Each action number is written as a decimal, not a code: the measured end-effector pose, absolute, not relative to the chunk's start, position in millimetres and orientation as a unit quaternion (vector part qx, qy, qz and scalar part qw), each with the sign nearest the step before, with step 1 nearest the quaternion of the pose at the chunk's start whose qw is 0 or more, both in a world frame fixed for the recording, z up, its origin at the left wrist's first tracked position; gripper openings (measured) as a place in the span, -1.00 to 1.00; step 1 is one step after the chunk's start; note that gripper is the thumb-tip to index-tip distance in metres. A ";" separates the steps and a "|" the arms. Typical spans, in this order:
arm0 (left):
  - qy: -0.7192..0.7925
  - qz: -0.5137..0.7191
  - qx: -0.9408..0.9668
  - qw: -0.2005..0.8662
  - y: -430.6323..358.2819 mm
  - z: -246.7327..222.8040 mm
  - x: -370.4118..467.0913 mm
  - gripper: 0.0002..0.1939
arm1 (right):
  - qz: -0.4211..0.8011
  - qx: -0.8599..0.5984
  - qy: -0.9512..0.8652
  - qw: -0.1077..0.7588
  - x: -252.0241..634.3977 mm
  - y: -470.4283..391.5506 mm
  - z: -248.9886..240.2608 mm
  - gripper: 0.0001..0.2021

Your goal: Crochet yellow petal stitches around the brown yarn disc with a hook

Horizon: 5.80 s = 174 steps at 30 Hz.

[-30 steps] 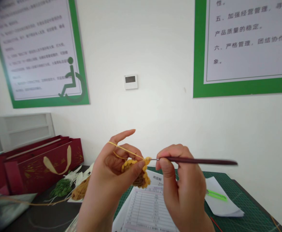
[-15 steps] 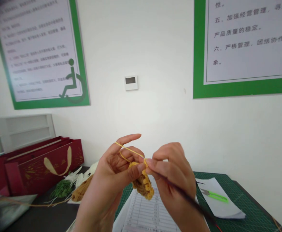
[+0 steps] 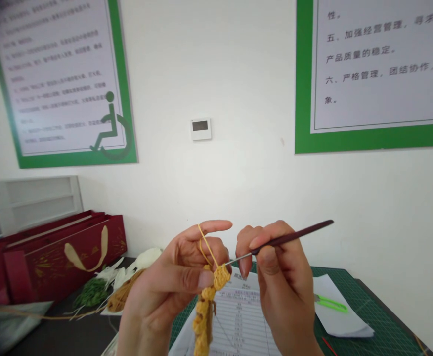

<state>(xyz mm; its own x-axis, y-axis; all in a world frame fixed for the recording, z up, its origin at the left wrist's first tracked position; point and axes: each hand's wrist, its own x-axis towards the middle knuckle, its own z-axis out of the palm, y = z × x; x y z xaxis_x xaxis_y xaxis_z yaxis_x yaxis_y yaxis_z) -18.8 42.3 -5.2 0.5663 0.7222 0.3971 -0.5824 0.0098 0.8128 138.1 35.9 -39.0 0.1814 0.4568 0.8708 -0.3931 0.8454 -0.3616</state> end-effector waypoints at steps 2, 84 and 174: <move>0.073 0.462 0.542 0.698 40.8 -3.9 -20.6 -0.44 | 0.320 -0.037 -0.580 0.748 139.5 36.5 -37.9 -0.82; 0.211 0.491 0.595 0.601 40.4 -6.0 -24.1 -0.69 | 0.151 -0.155 -0.685 0.695 164.4 38.6 -34.9 -0.93; 0.194 0.625 0.514 0.554 28.3 -4.1 -4.2 -0.46 | -0.097 -0.159 -0.674 0.714 144.3 46.1 -42.7 -0.81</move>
<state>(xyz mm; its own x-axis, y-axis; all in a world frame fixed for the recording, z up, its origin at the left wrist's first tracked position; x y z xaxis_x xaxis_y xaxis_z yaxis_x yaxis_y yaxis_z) -4.2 28.3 -4.1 0.1435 0.8922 0.4283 -0.4932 -0.3107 0.8125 144.3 46.1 -42.7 0.0713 0.0761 0.9945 0.3529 0.9307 -0.0965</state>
